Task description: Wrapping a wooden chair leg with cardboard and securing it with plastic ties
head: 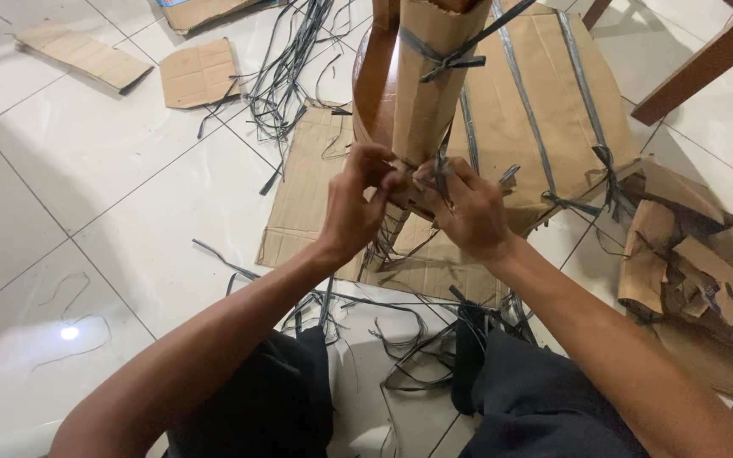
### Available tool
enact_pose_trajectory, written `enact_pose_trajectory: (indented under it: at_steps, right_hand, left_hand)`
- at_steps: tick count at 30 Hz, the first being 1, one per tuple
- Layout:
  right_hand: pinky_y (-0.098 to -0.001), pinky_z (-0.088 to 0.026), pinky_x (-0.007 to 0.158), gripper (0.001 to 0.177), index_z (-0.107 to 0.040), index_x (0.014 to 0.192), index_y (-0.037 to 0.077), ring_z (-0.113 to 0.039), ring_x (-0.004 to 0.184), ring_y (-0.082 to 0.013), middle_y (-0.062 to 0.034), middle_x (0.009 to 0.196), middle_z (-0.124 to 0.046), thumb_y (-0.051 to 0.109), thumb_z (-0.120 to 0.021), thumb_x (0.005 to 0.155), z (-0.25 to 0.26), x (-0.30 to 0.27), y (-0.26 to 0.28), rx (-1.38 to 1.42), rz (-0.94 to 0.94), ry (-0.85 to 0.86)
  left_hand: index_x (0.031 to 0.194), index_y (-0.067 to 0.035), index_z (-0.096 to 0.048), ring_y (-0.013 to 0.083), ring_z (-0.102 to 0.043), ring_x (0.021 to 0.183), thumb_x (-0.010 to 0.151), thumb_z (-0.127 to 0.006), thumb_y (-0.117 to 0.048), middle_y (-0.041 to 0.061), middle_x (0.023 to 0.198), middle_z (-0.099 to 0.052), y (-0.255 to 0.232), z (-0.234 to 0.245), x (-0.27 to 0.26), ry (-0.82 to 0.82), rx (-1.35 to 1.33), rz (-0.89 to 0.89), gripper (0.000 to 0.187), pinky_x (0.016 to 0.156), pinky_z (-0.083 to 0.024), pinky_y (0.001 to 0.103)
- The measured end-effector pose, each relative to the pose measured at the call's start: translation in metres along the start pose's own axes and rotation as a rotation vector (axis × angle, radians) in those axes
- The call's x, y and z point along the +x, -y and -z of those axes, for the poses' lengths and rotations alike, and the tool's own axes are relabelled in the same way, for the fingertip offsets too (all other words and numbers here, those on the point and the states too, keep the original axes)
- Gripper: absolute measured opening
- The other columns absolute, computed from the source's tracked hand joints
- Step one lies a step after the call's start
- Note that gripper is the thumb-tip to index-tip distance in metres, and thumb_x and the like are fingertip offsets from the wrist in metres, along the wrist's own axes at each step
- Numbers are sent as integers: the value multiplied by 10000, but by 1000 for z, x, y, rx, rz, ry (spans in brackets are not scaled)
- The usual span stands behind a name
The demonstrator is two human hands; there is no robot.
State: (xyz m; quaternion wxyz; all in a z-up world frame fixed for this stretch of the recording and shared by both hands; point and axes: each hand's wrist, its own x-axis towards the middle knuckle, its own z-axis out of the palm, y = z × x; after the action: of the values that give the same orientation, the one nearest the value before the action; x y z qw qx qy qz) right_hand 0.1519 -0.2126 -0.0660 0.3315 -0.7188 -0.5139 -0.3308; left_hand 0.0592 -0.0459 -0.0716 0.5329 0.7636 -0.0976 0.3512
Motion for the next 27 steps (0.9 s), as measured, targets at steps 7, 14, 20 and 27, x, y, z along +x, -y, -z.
enact_pose_trajectory:
  at_steps: [7,14,20,27]
  right_hand:
    - [-401,-540,478,58,-727,1022,82,-686,651,-362,-73,931,-669,125,-691,1009,6,5,9,114,76,53]
    - [-376,-505,403,57,-720,1037,55,-636,626,-388,-89,880,-627,96,-732,999,14,25,27,-13,72,77]
    - [-372,-542,489,80,-715,1023,68,-678,743,-364,-80,920,-587,3,-690,984,18,28,26,-143,166,114]
    - [-308,-591,632,61,-703,919,84,-712,903,-239,-30,1003,-599,47,-750,933,13,9,-1,-237,268,200]
  left_hand:
    - [1111,4,-586,193,-715,842,1048,-616,-101,118,868,-703,-5,-5,-6,-144,-256,282,126,802,-582,348]
    - [1028,-133,-657,290,-735,802,945,-718,-59,75,843,-727,12,-17,-23,-27,175,-9,127,771,-568,383]
    - [1082,-117,-649,350,-715,827,969,-681,-63,115,853,-708,-17,-12,-19,-31,214,-44,129,740,-565,444]
    - [1074,-180,-643,300,-740,802,977,-680,-89,55,836,-725,-35,-10,-14,-99,101,21,138,771,-562,389]
